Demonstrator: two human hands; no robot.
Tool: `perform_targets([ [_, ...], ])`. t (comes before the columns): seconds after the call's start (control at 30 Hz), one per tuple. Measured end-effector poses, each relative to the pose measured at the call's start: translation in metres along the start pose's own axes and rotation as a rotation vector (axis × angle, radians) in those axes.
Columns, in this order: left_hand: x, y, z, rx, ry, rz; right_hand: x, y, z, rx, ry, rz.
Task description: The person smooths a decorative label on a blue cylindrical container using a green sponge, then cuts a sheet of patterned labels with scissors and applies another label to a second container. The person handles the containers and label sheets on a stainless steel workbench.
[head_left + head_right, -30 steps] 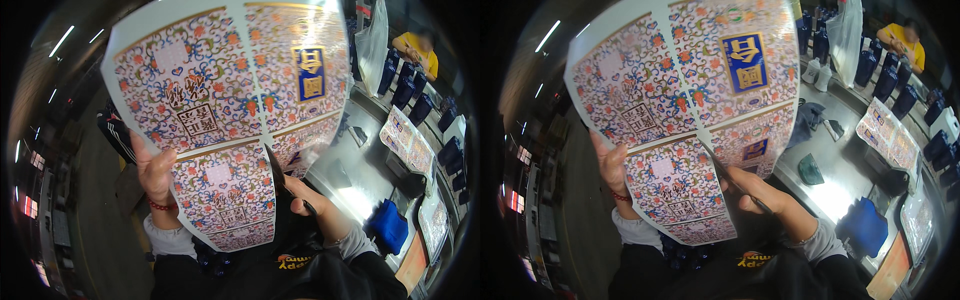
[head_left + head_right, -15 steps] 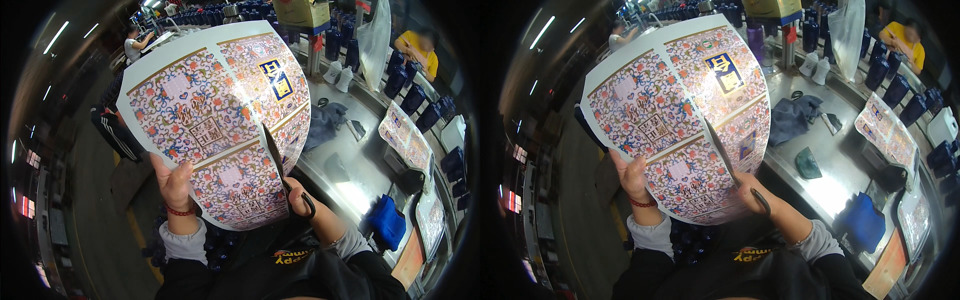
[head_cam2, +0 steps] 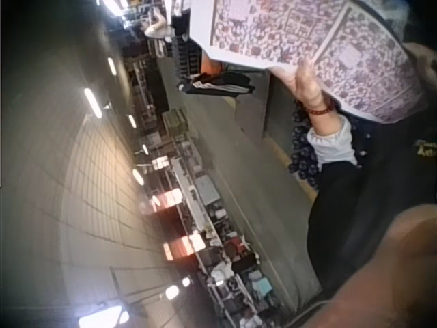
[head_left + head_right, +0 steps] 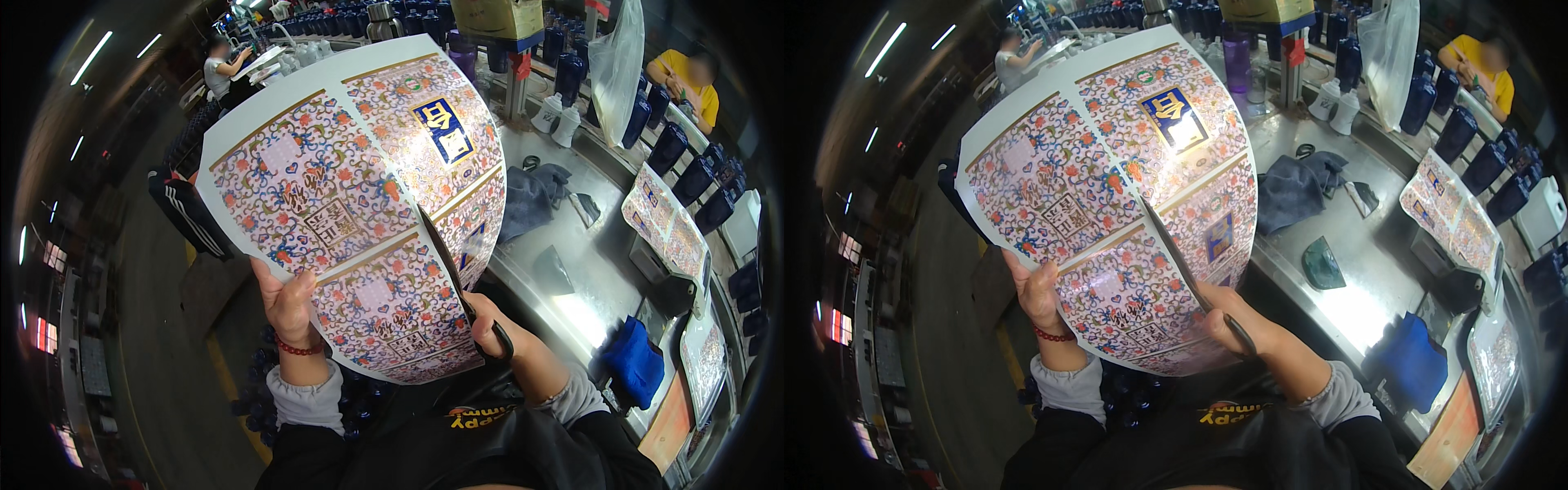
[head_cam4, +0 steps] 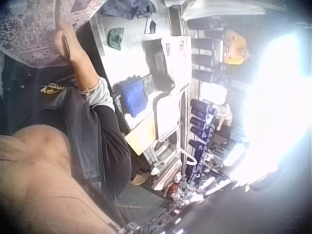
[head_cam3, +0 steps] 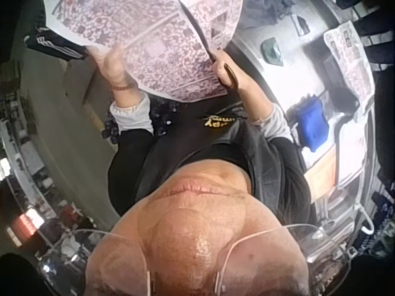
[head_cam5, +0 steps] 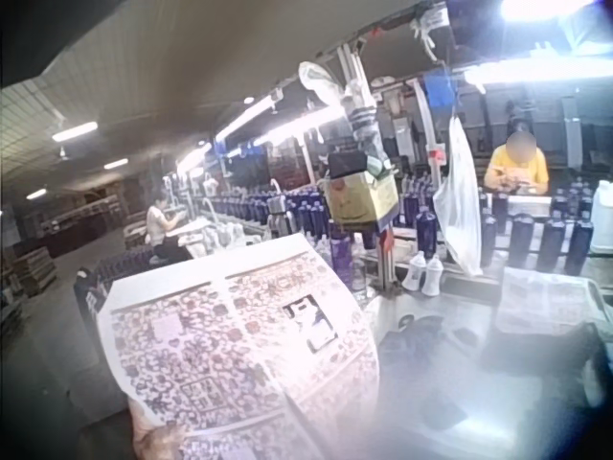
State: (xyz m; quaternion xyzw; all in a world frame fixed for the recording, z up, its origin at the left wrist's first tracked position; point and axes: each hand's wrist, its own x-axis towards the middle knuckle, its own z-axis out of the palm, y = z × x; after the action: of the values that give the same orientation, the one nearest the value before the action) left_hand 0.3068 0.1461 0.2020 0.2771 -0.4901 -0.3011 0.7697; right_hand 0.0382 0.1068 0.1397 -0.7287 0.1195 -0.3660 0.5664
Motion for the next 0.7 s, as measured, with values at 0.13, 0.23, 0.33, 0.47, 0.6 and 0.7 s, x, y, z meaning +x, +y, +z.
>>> perform_targets([
  [0.13, -0.003, 0.004, 0.001, -0.055, 0.025, -0.035, 0.003, -0.002, 0.000, -0.005, 0.016, -0.018],
  [0.23, -0.005, 0.006, 0.000, -0.043, 0.030, -0.024, 0.004, -0.004, 0.002, -0.021, 0.047, -0.012],
  [0.33, -0.008, 0.006, -0.003, -0.027, 0.075, -0.027, 0.001, -0.006, 0.003, -0.029, 0.017, 0.108],
  [0.47, -0.010, 0.004, -0.005, -0.014, 0.062, -0.036, 0.000, -0.006, 0.004, 0.064, 0.023, 0.109],
  [0.6, -0.013, 0.000, -0.007, -0.018, 0.047, -0.074, 0.002, -0.002, 0.005, 0.069, 0.000, 0.080],
  [0.7, -0.016, -0.002, -0.009, -0.018, 0.034, -0.062, 0.001, 0.001, 0.007, 0.075, 0.011, 0.077],
])
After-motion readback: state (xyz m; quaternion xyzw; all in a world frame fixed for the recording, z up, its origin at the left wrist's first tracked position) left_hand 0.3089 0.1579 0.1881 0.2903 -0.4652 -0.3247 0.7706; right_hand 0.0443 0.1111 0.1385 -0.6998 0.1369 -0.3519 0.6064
